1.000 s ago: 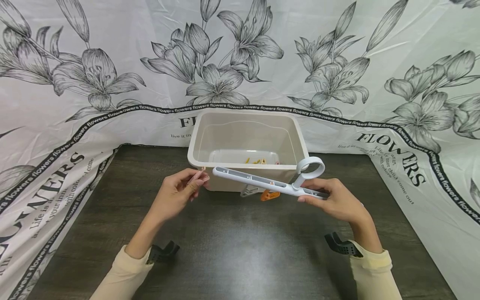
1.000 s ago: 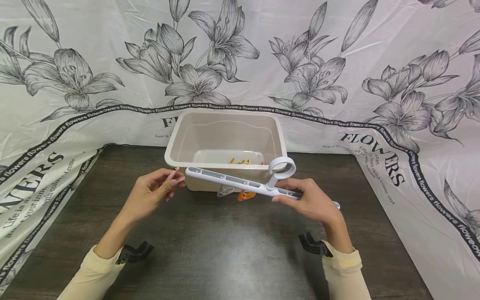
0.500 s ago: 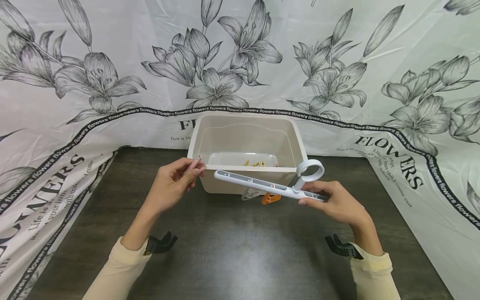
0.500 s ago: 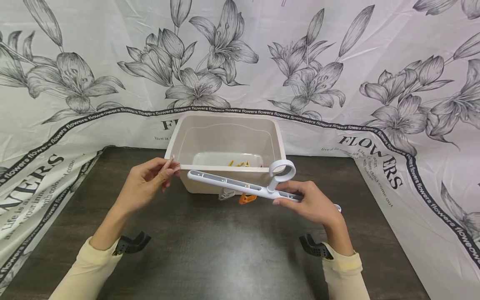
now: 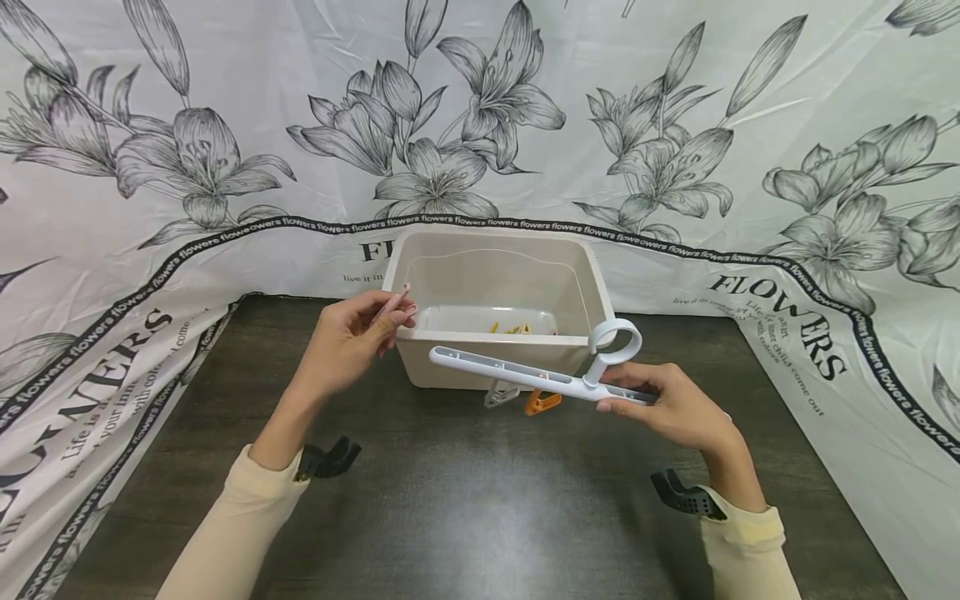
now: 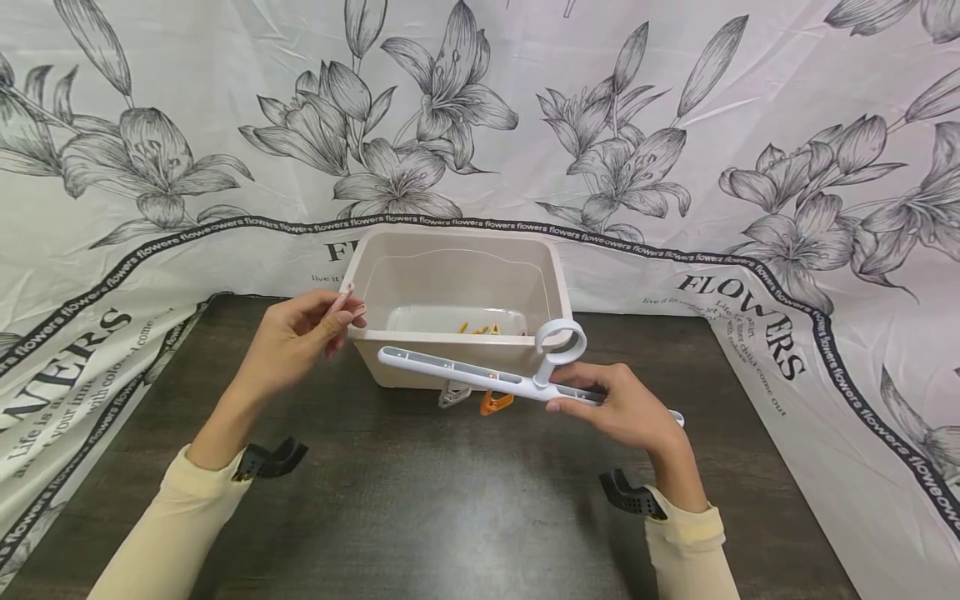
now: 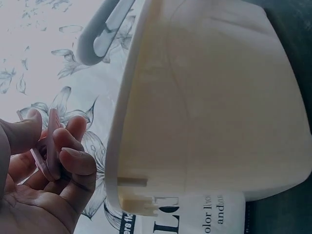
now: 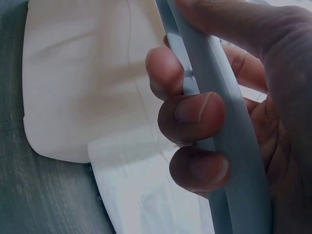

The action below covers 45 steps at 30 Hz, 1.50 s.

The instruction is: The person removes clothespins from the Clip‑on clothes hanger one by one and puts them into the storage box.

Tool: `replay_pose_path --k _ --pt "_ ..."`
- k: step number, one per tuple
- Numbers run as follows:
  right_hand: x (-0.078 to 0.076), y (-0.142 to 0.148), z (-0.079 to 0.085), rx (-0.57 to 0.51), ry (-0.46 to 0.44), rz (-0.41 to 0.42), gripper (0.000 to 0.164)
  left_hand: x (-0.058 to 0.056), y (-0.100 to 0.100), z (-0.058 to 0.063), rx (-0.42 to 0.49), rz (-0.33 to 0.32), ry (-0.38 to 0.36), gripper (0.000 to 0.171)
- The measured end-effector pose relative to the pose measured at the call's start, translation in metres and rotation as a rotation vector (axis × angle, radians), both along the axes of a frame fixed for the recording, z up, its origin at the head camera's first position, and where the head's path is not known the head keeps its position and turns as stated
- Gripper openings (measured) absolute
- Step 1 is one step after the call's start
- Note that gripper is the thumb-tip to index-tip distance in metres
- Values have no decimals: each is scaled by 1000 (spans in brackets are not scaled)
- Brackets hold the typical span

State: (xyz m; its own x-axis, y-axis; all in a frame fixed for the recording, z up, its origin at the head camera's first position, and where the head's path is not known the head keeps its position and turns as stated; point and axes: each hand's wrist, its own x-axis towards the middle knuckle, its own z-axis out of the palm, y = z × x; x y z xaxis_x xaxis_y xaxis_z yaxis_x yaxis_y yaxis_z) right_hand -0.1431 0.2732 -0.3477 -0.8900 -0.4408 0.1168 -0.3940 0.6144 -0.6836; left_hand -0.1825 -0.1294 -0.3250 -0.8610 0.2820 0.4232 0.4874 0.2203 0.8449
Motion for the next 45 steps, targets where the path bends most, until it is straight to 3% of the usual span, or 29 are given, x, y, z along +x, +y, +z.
replay_pose_path --k 11,19,27,31,40,45 --pt "-1 -1 -1 -19 -13 25 22 -8 8 19 -112 45 9 20" --pt "-5 2 -10 -4 -8 9 22 -42 5 0 -240 109 52 18" --pt "-14 13 -27 20 4 1 24 -56 8 3 -359 112 114 28" --pt "-11 9 -20 20 -1 -3 23 -62 12 6 -424 113 147 29" --pt "0 0 0 28 -23 -10 21 -72 17 13 -519 85 146 25" --pt "-1 2 -3 23 -30 -8 21 -73 17 14 -572 82 69 33"
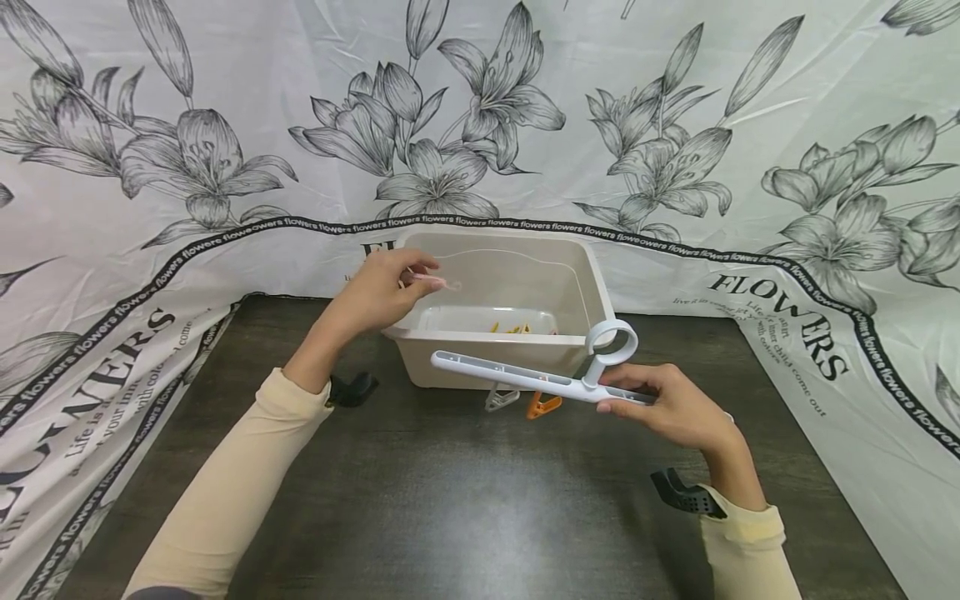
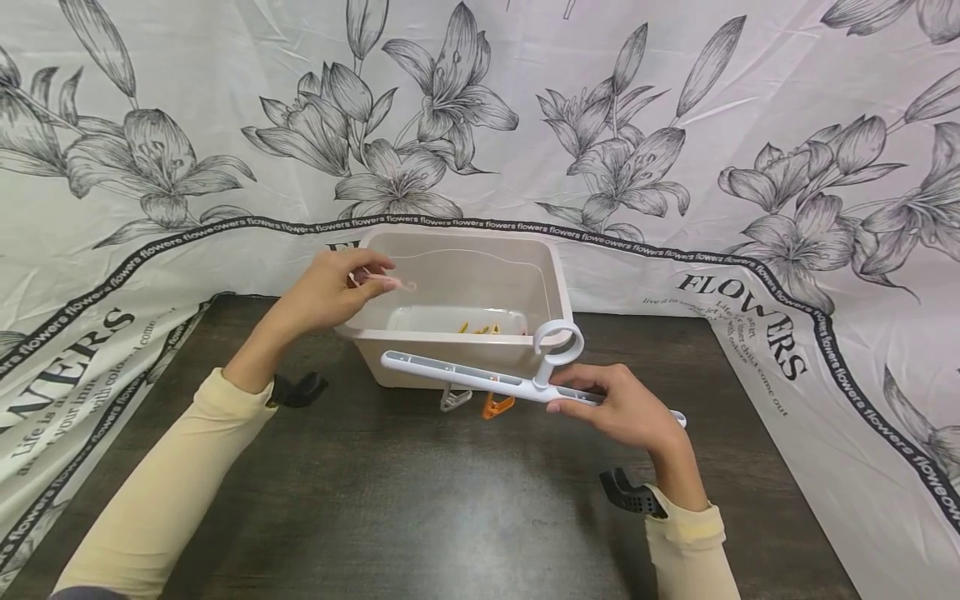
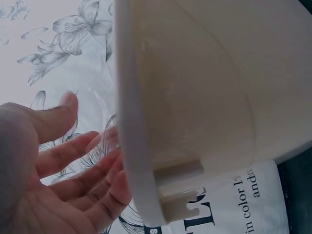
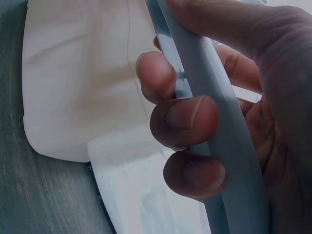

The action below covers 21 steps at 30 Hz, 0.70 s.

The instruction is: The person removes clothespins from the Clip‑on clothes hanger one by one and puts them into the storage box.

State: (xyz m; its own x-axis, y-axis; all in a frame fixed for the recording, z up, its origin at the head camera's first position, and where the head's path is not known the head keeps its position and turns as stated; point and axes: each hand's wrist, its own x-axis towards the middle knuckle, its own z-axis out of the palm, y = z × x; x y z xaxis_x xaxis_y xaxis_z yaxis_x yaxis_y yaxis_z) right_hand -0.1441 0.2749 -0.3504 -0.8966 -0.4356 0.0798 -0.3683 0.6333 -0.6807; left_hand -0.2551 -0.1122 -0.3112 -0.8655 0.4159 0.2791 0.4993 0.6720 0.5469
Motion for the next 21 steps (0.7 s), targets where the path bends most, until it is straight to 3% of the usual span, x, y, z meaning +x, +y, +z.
replay_pose_path --k 3,10,21 --pt "-1 1 -1 -10 -5 5 22 1 0 -1 -24 4 -41 42" --pt "0 2 -1 -2 2 -1 22 1 -3 -7 -27 -22 -16 54" --pt "1 0 1 -2 9 0 21 14 -14 -18 116 -56 30 63"
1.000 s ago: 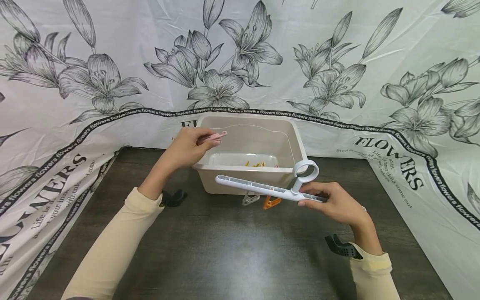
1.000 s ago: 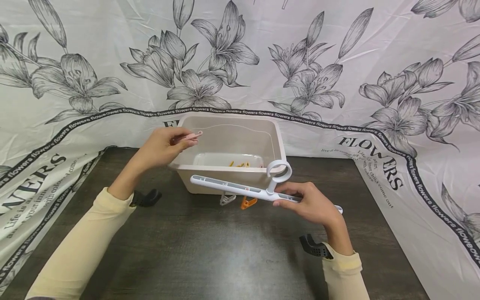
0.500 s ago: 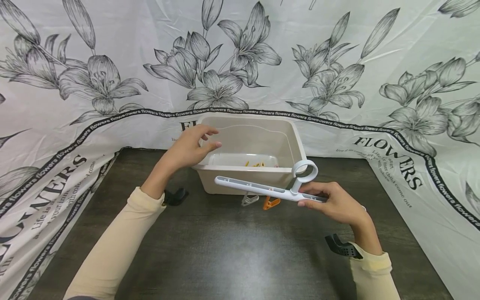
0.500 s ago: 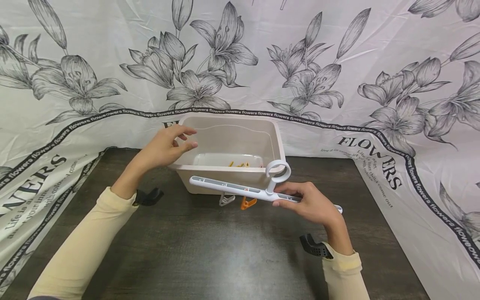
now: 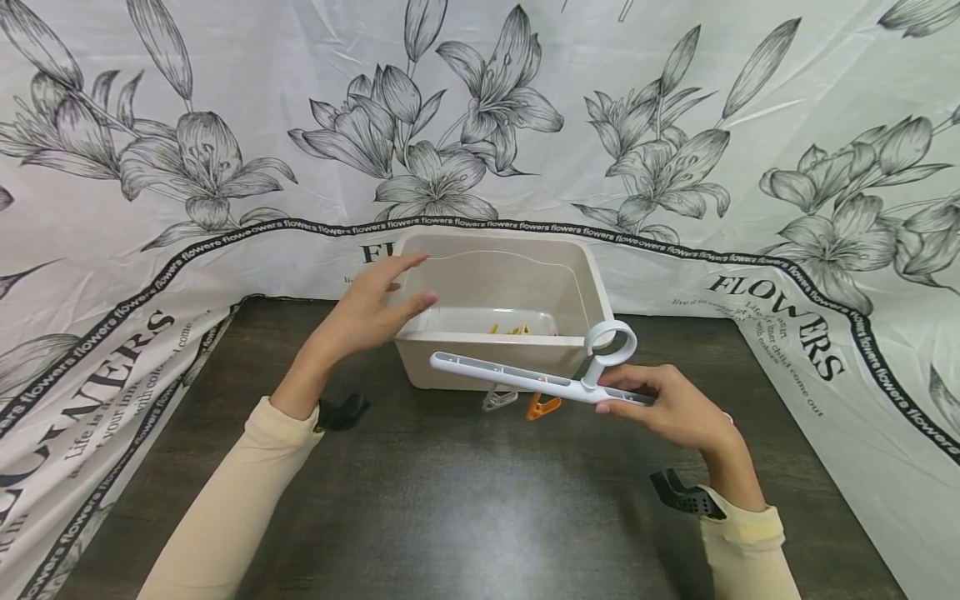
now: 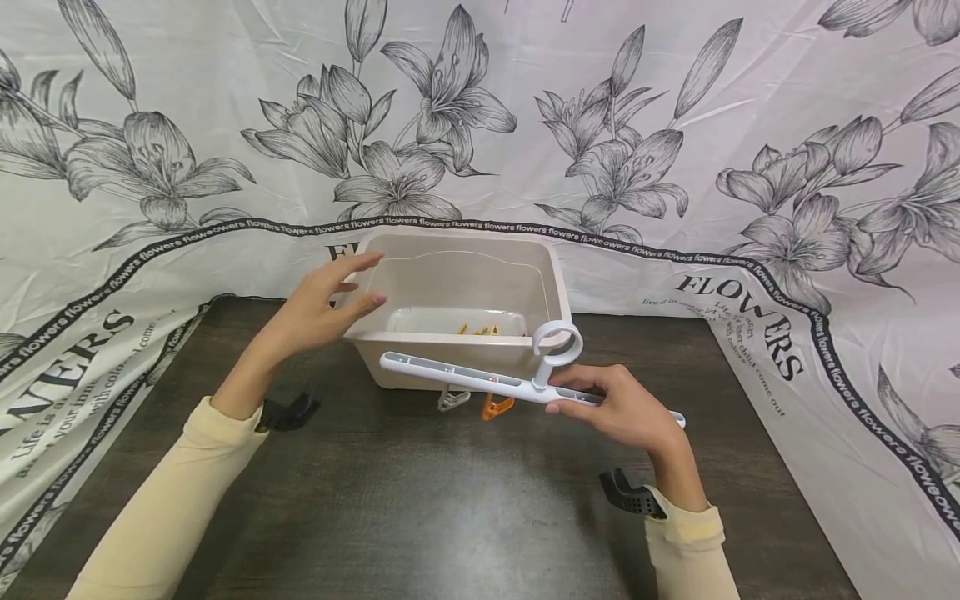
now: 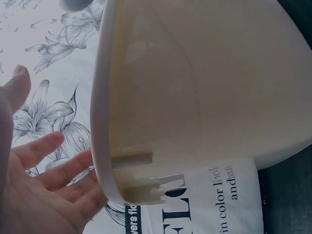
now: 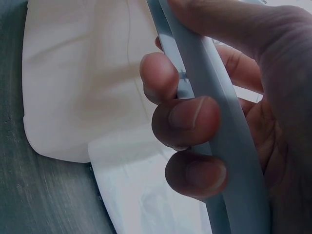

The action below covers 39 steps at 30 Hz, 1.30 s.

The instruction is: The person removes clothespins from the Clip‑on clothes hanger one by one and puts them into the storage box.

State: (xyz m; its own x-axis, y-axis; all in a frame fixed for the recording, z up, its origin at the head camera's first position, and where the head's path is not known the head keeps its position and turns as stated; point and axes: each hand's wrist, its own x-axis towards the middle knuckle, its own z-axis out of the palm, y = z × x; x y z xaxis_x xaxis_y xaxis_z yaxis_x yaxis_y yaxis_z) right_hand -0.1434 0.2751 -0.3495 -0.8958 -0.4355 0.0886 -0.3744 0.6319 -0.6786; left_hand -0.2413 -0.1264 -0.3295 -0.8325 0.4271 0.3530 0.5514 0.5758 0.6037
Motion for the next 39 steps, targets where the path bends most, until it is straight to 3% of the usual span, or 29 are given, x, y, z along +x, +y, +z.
replay_pose_path --k 9,15,20,39 --pt "0 -1 -2 -22 23 21 20 20 -1 -14 151 -36 52 62" --pt "0 0 -6 -7 37 3 21 44 6 -1 268 -107 84 61" --pt "1 1 -7 -8 41 -5 22 60 11 5 306 -148 99 61" --pt "3 -4 7 -43 54 43 21 75 14 -24 602 -331 70 56"
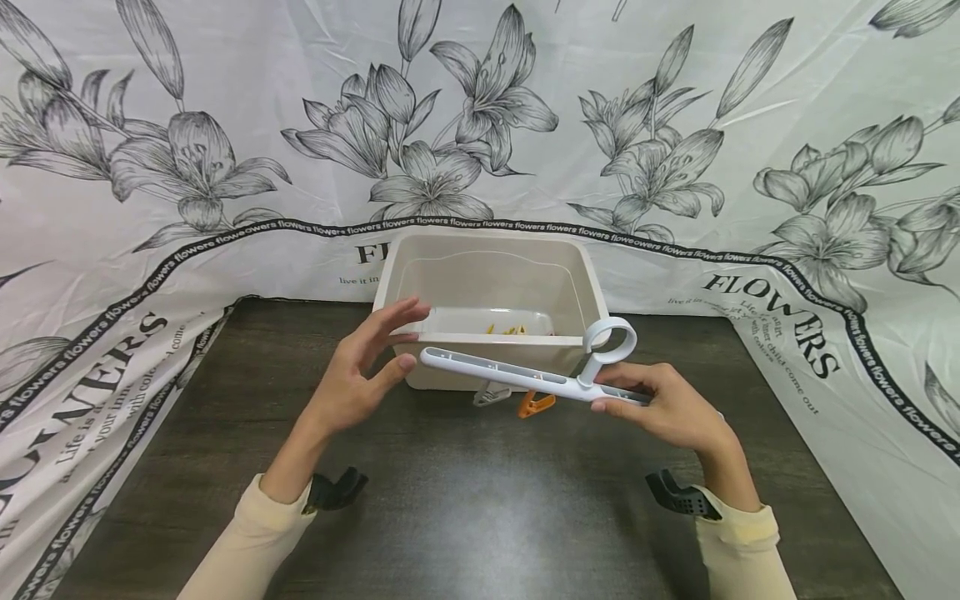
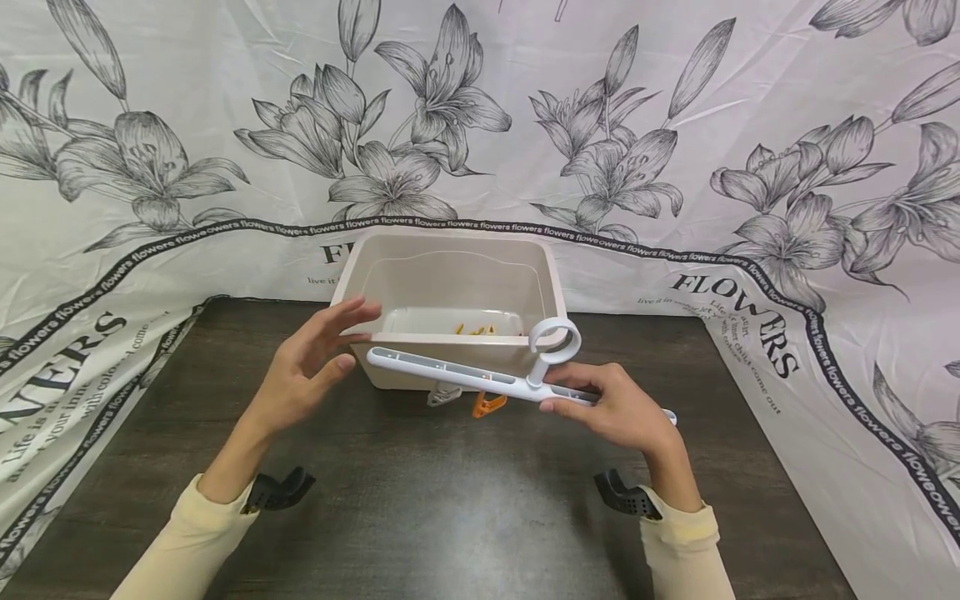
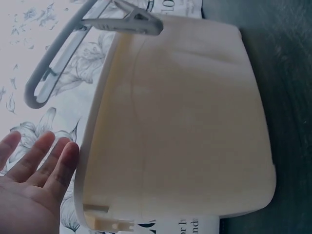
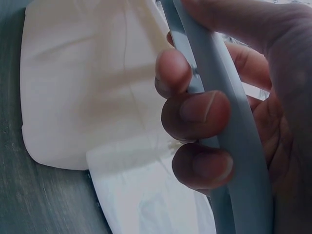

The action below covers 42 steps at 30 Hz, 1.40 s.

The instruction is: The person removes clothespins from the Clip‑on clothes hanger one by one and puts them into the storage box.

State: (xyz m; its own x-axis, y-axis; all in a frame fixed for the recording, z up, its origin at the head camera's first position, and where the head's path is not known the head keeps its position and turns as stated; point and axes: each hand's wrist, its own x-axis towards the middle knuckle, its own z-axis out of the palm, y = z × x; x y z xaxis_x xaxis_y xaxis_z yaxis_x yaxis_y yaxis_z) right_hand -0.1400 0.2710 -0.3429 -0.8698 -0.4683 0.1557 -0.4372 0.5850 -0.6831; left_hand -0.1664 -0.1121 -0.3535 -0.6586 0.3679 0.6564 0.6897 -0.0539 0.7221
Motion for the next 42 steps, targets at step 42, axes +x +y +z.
replay_pose_path --k 42 --pt "0 -12 1 -33 34 54 22 23 52 -46 -67 -73 -320 39"
